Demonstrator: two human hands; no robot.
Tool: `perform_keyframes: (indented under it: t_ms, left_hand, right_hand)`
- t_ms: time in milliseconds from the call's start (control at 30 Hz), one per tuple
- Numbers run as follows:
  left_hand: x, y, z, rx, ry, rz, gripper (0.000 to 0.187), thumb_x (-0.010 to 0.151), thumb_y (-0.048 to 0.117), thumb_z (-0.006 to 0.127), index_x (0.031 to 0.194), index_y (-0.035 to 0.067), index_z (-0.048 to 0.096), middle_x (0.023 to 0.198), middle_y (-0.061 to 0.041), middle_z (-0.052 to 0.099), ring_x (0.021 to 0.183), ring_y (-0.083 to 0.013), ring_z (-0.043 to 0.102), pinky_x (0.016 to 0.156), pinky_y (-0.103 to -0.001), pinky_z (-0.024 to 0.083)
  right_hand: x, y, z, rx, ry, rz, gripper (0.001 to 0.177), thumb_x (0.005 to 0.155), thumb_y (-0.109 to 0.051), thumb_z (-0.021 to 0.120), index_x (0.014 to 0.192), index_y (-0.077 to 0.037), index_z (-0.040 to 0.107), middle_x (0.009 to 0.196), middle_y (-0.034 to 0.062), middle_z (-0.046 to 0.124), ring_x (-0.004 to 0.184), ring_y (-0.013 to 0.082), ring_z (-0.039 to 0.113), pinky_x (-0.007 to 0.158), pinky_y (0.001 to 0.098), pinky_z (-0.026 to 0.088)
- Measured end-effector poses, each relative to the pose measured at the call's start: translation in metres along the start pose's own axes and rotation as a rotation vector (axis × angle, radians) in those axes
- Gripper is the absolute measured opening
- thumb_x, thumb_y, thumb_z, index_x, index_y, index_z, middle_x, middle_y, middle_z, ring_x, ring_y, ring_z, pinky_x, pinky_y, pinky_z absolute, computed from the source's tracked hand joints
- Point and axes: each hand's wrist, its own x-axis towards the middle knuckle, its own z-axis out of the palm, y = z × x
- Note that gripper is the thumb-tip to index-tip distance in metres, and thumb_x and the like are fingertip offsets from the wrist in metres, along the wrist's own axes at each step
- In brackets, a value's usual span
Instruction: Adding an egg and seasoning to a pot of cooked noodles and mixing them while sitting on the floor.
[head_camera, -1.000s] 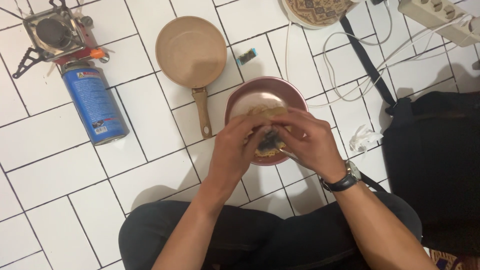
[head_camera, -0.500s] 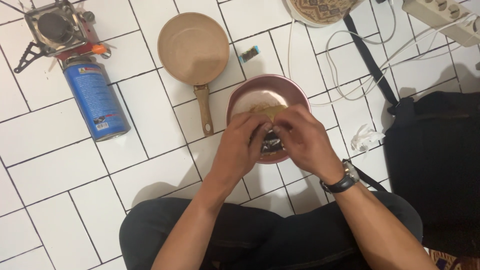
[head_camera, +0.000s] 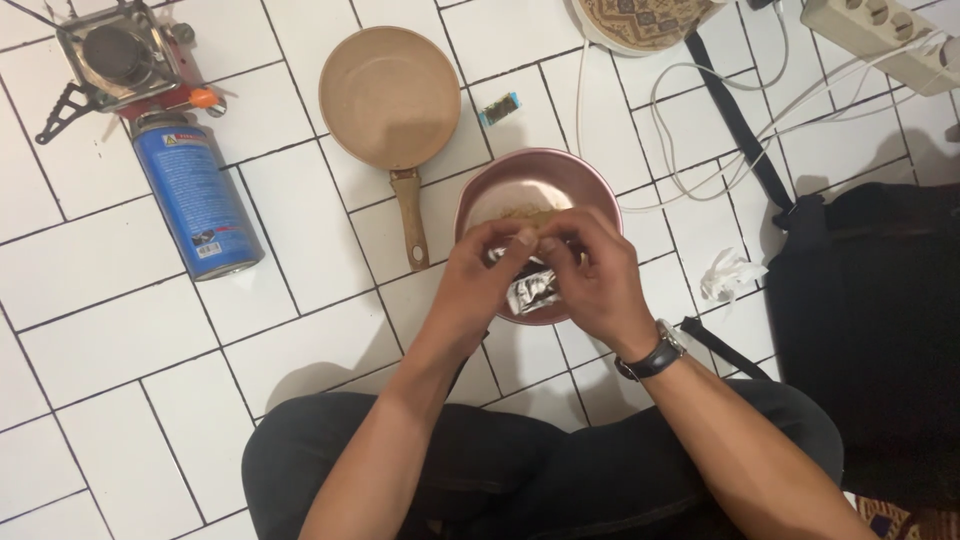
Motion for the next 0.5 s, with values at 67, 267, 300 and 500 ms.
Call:
perform_keyframes:
  t_ms: [67,267,300,500]
  left_hand:
    - [-0.003,0.012,0.008,0.069,0.069,-0.215,0.028,0.097,0.027,0.068,0.109,0.001,0.072,0.080,-0.003,0.071,0.062,-0.0071,0.057,0.048,-0.025,0.042]
    - [-0.002,-0.018,0.009,0.048,0.162,-0.022,0.031,0.104,0.028,0.066,0.098,-0.001,0.073,0.071,0.002,0.062,0.056,-0.0026,0.049,0.047,-0.023,0.038]
    - [-0.002,-0.015,0.010,0.049,0.158,-0.019,0.031,0.104,0.028,0.066,0.098,-0.001,0.073,0.071,0.002,0.062,0.056,-0.0026,0.049,0.047,-0.023,0.038]
    - [-0.003,0.016,-0.001,0.227,0.247,0.031,0.026,0.099,0.028,0.067,0.098,0.002,0.074,0.064,0.004,0.058,0.053,-0.0021,0.051,0.045,-0.023,0.038]
  right_hand:
    - [-0.001,0.004,0.001,0.145,0.012,0.204,0.012,0.099,-0.004,0.066,0.112,-0.003,0.065,0.104,0.0072,0.066,0.087,0.0108,0.069,0.071,0.0255,0.054]
    - [-0.005,0.010,0.005,0.140,-0.006,0.200,0.013,0.102,-0.006,0.068,0.113,-0.002,0.068,0.106,0.0053,0.067,0.081,0.0084,0.061,0.069,0.0238,0.050]
    - [-0.007,0.014,0.004,0.139,-0.002,0.197,0.013,0.102,-0.006,0.068,0.113,-0.002,0.068,0.106,0.0053,0.067,0.081,0.0084,0.061,0.069,0.0238,0.050]
    - [-0.016,0.031,-0.010,0.415,0.006,0.380,0.017,0.101,-0.011,0.065,0.116,-0.005,0.064,0.097,-0.0023,0.067,0.086,0.0033,0.062,0.072,0.0212,0.052]
